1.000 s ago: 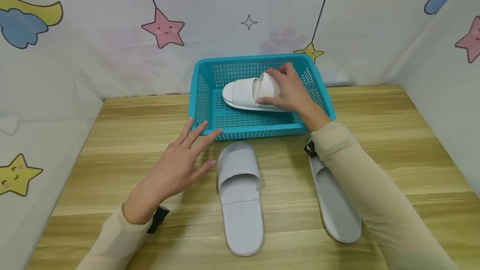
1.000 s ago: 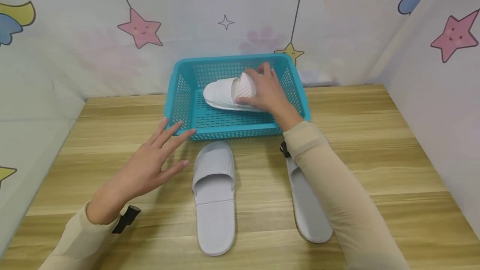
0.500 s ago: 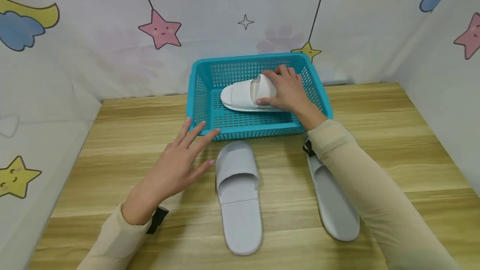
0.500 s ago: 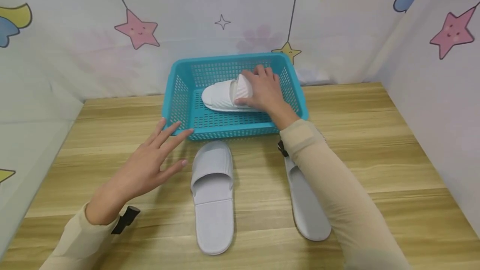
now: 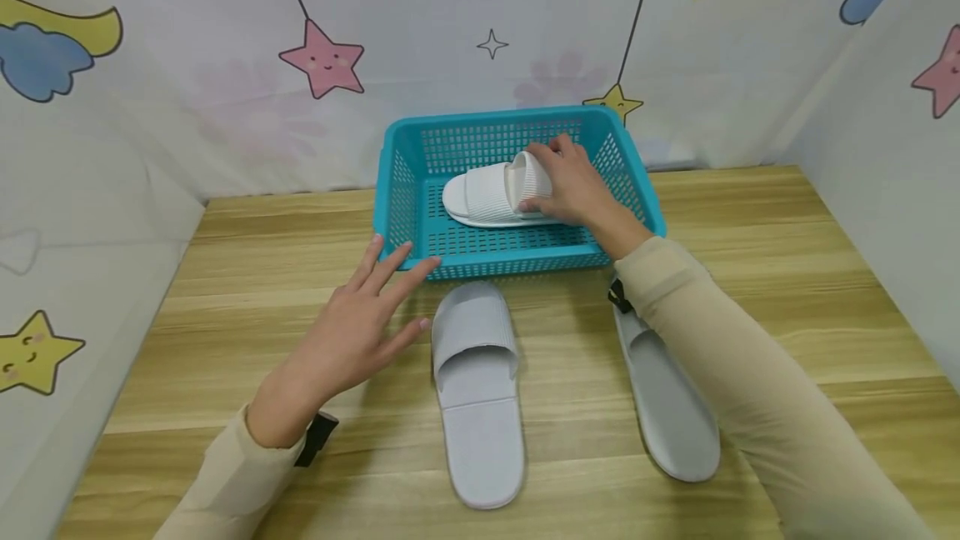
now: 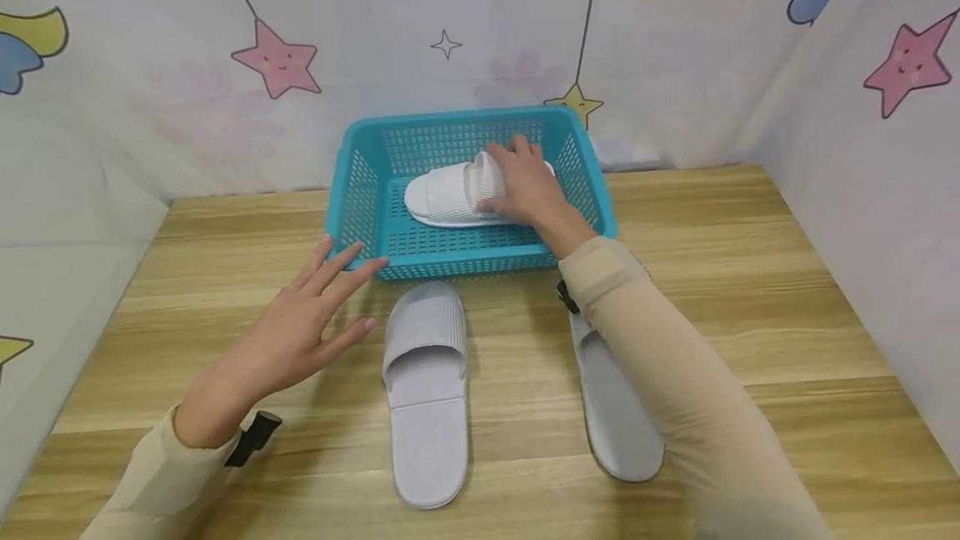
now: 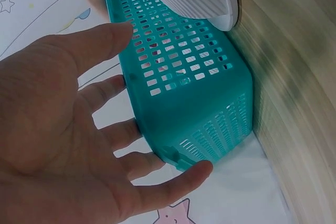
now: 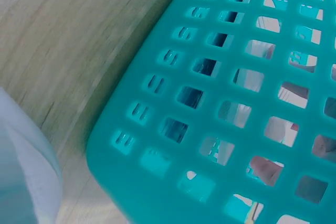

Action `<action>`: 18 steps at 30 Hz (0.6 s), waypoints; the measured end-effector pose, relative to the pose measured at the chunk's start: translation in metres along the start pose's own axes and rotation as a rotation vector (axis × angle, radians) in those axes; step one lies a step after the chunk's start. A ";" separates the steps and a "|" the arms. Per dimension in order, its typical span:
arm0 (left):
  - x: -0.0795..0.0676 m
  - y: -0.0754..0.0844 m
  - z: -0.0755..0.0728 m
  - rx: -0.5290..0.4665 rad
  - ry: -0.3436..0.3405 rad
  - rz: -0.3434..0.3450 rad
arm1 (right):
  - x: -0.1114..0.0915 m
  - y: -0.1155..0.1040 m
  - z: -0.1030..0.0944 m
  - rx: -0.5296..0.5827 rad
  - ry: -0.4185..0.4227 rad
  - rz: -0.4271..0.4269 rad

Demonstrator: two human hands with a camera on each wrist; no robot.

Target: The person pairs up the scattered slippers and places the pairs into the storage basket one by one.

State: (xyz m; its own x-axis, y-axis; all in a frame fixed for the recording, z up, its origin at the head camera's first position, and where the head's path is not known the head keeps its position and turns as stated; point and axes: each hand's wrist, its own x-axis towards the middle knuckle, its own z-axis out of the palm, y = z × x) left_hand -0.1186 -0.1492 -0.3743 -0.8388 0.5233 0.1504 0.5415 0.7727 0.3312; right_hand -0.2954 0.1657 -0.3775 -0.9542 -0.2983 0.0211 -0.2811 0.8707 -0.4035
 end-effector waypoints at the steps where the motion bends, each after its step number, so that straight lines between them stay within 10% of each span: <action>1: 0.000 0.000 0.000 0.000 0.000 -0.001 | 0.000 0.000 0.000 0.005 -0.002 0.000; 18: -0.001 -0.002 -0.003 -0.005 0.009 0.003 | 0.005 0.003 -0.007 0.033 -0.054 -0.009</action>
State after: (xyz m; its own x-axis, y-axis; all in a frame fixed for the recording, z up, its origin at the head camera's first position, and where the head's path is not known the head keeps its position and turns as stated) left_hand -0.1190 -0.1521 -0.3727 -0.8375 0.5225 0.1600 0.5440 0.7692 0.3354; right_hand -0.3015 0.1692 -0.3723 -0.9445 -0.3276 -0.0240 -0.2854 0.8546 -0.4339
